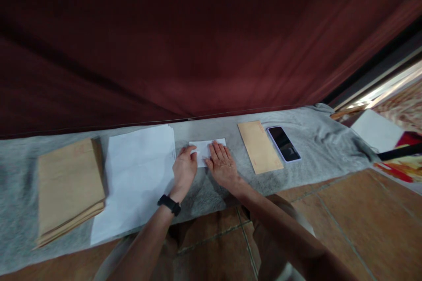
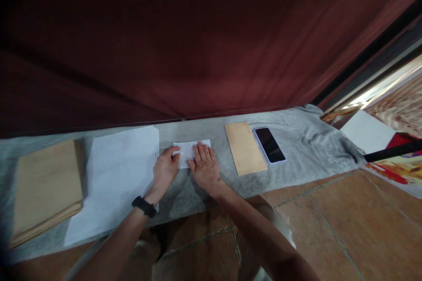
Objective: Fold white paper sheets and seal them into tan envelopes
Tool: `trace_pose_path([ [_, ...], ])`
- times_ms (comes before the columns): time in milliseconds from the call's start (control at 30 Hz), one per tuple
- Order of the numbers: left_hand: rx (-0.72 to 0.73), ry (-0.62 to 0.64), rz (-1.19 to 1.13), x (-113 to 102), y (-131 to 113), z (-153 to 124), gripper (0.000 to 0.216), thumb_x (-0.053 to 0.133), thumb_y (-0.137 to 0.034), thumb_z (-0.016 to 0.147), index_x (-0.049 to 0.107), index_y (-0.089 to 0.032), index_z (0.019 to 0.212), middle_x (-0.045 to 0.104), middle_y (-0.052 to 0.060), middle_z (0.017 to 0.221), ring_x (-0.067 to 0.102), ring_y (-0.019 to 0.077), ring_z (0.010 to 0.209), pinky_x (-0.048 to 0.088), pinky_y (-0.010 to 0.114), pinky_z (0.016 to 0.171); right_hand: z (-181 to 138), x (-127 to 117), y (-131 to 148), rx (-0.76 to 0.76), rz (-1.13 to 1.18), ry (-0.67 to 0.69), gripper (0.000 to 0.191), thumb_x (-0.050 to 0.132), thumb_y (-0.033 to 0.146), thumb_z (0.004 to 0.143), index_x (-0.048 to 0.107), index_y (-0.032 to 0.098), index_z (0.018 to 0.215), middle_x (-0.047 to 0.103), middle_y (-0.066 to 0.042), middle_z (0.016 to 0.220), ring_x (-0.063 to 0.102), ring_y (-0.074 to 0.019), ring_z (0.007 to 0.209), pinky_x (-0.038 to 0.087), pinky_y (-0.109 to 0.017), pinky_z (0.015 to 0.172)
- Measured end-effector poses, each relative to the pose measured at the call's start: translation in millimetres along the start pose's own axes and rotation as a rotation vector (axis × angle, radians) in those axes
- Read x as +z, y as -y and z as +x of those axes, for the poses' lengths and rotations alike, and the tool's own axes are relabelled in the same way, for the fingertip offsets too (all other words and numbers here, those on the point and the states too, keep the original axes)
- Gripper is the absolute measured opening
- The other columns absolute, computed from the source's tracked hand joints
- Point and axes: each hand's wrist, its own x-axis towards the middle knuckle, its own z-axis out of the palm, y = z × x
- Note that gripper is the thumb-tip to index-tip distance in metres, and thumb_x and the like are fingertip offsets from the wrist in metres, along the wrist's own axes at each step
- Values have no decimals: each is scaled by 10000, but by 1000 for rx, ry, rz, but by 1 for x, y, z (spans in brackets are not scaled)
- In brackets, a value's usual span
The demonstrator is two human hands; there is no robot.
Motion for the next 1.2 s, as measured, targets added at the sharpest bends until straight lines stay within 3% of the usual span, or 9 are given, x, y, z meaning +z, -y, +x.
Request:
trace_pose_path([
  [233, 22, -17, 72, 0, -1, -4, 336, 472, -232, 971, 662, -227, 1248, 663, 103, 1211, 678, 229, 927, 528, 325, 798, 0, 0, 1, 9, 14, 0, 592, 341, 437, 1068, 355, 110, 1562, 344, -139, 1620, 281, -272, 1519, 246, -464, 1230],
  [467, 65, -34, 119, -5, 3, -5, 359, 434, -206, 970, 653, -196, 1253, 641, 113, 1215, 668, 230, 907, 533, 342, 811, 2, -5, 0, 28, 28, 20, 552, 344, 408, 1069, 404, 127, 1540, 350, -124, 1621, 305, -277, 1508, 263, -466, 1222],
  [633, 273, -126, 196, 1, 1, -9, 429, 372, -154, 963, 630, -165, 1305, 618, 156, 1298, 580, 304, 1218, 446, 455, 1059, 5, -8, -1, 33, 35, 56, 537, 337, 370, 1068, 403, 126, 1542, 336, -116, 1628, 304, -272, 1509, 253, -447, 1230],
  [767, 474, -53, 143, 17, -4, -15, 506, 355, -207, 992, 460, -144, 1483, 473, 138, 1542, 351, 279, 1481, 314, 466, 1207, 5, -6, -2, 25, 35, 75, 537, 335, 327, 1060, 381, 119, 1552, 329, -119, 1630, 289, -270, 1516, 243, -451, 1235],
  [967, 419, 50, 189, 30, 3, -16, 577, 334, -367, 1021, 364, -131, 1547, 368, 148, 1616, 281, 266, 1525, 243, 483, 1245, 3, -4, -4, 2, 33, 66, 530, 334, 264, 1046, 377, 113, 1552, 317, -119, 1634, 271, -249, 1525, 243, -453, 1238],
  [1200, 398, 22, 216, 34, 5, -17, 565, 337, -334, 1014, 376, -154, 1548, 334, 119, 1634, 249, 259, 1537, 212, 479, 1253, 3, -5, -17, 76, -1, 30, 537, 323, 335, 1065, 380, 113, 1551, 329, -126, 1624, 314, -273, 1506, 240, -489, 1227],
])
